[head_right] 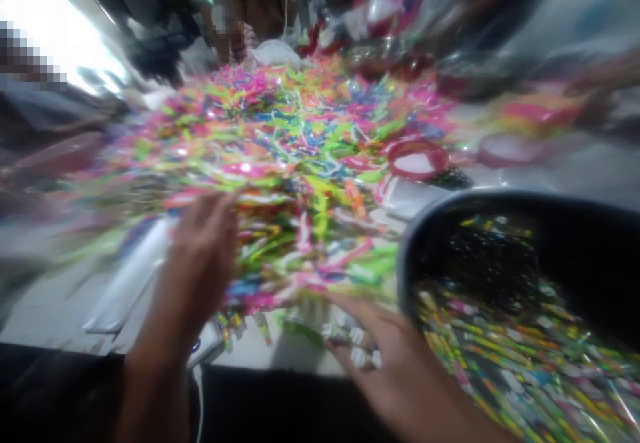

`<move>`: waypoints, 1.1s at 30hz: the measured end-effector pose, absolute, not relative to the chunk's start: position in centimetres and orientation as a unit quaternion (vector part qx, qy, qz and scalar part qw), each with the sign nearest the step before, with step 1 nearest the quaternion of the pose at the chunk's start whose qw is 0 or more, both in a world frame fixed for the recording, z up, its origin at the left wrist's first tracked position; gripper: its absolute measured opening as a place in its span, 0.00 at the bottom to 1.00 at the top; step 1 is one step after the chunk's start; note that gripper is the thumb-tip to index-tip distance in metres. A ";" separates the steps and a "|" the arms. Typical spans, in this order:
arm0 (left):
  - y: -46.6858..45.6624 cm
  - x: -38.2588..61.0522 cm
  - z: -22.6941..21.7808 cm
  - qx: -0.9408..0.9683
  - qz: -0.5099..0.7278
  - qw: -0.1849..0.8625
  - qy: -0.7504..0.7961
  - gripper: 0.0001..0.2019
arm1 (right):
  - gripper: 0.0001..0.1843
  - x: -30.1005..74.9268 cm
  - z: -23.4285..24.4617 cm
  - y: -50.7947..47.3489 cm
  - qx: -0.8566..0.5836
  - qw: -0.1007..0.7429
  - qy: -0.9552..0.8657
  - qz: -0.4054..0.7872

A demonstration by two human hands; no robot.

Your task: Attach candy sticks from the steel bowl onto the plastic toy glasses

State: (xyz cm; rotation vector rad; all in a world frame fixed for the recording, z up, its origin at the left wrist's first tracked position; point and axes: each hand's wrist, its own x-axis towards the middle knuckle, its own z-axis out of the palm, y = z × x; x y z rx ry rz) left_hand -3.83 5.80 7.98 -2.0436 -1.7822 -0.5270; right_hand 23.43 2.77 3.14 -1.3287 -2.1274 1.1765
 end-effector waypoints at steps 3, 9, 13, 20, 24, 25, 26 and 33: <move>0.6 -0.5 2.2 -0.818 -0.152 0.077 -0.550 0.24 | 0.24 23.5 3.4 2.7 -0.473 0.175 -0.754 0.421; -5.3 4.6 -7.9 -0.817 -0.212 0.048 -0.534 0.16 | 0.18 23.4 3.5 3.1 -0.488 0.180 -0.717 0.463; -6.3 5.2 -7.9 -0.822 -0.279 -0.001 -0.496 0.16 | 0.15 23.2 4.0 3.2 -0.487 0.204 -0.707 0.470; -6.8 4.5 -1.6 -0.554 -0.371 -0.440 -0.601 0.13 | 0.10 23.8 4.0 3.2 -0.472 0.205 -0.708 0.484; -6.8 4.2 -0.6 -0.494 -0.383 -0.532 -0.571 0.10 | 0.13 24.0 3.5 3.1 -0.458 0.185 -0.734 0.466; -6.9 4.3 -0.7 -0.469 -0.408 -0.537 -0.570 0.10 | 0.14 24.0 3.5 3.1 -0.456 0.183 -0.737 0.464; -6.9 4.3 -0.8 -0.428 -0.445 -0.545 -0.568 0.10 | 0.15 24.0 3.5 3.1 -0.454 0.183 -0.739 0.463; -6.0 4.7 1.5 -0.088 -0.716 -0.520 -0.457 0.22 | 0.16 23.9 3.7 3.1 -0.438 0.200 -0.731 0.483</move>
